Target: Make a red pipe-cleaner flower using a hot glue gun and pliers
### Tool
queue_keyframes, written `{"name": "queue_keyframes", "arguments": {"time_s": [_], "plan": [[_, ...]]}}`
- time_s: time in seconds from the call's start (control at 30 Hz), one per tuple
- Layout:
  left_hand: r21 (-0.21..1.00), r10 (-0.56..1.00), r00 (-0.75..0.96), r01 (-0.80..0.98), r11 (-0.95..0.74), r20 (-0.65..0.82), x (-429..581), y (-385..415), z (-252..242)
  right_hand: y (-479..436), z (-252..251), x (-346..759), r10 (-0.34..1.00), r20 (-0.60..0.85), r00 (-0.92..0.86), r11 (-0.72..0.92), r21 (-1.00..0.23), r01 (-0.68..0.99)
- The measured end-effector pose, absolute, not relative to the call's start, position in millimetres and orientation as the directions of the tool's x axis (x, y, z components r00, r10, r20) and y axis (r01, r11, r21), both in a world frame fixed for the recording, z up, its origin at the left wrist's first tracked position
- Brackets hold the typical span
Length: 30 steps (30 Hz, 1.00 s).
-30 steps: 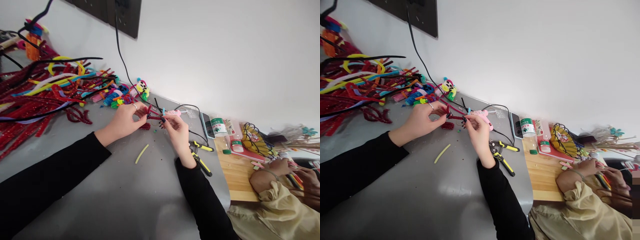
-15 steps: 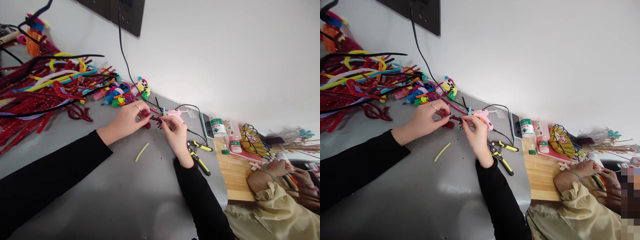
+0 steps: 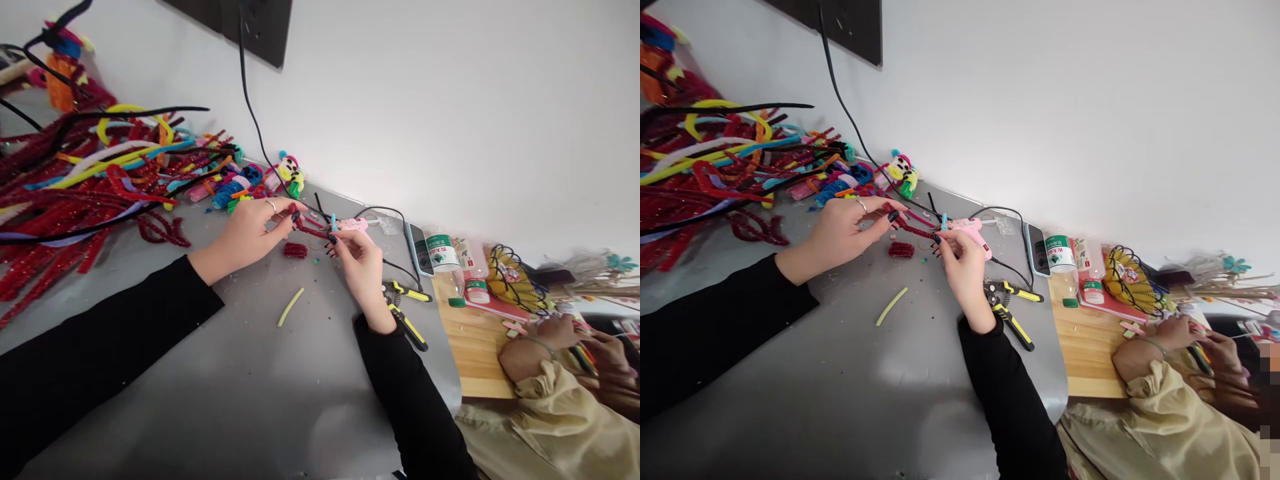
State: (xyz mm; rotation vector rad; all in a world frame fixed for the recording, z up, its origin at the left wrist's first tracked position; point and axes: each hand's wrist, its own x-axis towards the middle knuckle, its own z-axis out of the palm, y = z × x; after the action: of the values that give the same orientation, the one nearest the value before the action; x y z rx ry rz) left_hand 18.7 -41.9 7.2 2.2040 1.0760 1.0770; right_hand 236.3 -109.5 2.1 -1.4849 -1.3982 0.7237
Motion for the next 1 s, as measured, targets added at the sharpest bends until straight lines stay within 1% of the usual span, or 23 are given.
{"name": "queue_keyframes", "arguments": {"time_s": [0.07,0.1,0.17,0.2,0.27,0.3,0.4,0.43,0.5,0.57,0.67,0.73,0.83,0.9,1.0], "plan": [[0.673,0.793,0.428,0.431,-0.601,0.434,16,-35,4,-110,4,236,0.969,0.206,0.133,0.122,-0.876,0.466],[0.672,0.783,0.446,0.42,-0.61,0.433,15,-32,2,-110,5,237,0.964,0.242,0.114,0.151,-0.845,0.513],[0.656,0.76,0.476,0.405,-0.637,0.443,14,-27,-1,-110,7,242,0.929,0.348,0.127,0.197,-0.753,0.628],[0.644,0.747,0.487,0.401,-0.652,0.453,14,-26,-3,-109,7,246,0.899,0.407,0.161,0.192,-0.697,0.69],[0.621,0.728,0.491,0.397,-0.676,0.478,12,-25,-5,-108,5,257,0.832,0.496,0.249,0.103,-0.578,0.809],[0.614,0.725,0.485,0.398,-0.682,0.49,11,-25,-6,-107,2,264,0.809,0.527,0.261,0.045,-0.497,0.866],[0.611,0.737,0.455,0.418,-0.672,0.499,7,-28,-9,-106,-10,280,0.84,0.487,0.238,-0.101,-0.291,0.951],[0.608,0.742,0.449,0.429,-0.668,0.498,6,-29,-9,-106,-14,283,0.86,0.452,0.236,-0.134,-0.247,0.96],[0.594,0.744,0.453,0.45,-0.667,0.492,4,-30,-11,-107,-21,286,0.889,0.389,0.243,-0.177,-0.197,0.964],[0.58,0.742,0.463,0.466,-0.669,0.484,4,-30,-12,-107,-23,286,0.897,0.358,0.261,-0.205,-0.186,0.961],[0.571,0.74,0.469,0.473,-0.672,0.483,5,-29,-14,-106,-18,282,0.876,0.374,0.304,-0.243,-0.202,0.949],[0.561,0.738,0.472,0.481,-0.673,0.481,6,-29,-15,-105,-12,278,0.856,0.379,0.352,-0.274,-0.245,0.93],[0.546,0.736,0.491,0.496,-0.676,0.465,6,-29,-15,-103,-3,272,0.826,0.374,0.421,-0.295,-0.349,0.89],[0.548,0.737,0.5,0.496,-0.674,0.454,6,-28,-14,-103,2,267,0.809,0.412,0.419,-0.258,-0.392,0.883],[0.566,0.753,0.479,0.499,-0.656,0.451,5,-27,-13,-103,5,260,0.79,0.5,0.355,-0.129,-0.431,0.893]]}}
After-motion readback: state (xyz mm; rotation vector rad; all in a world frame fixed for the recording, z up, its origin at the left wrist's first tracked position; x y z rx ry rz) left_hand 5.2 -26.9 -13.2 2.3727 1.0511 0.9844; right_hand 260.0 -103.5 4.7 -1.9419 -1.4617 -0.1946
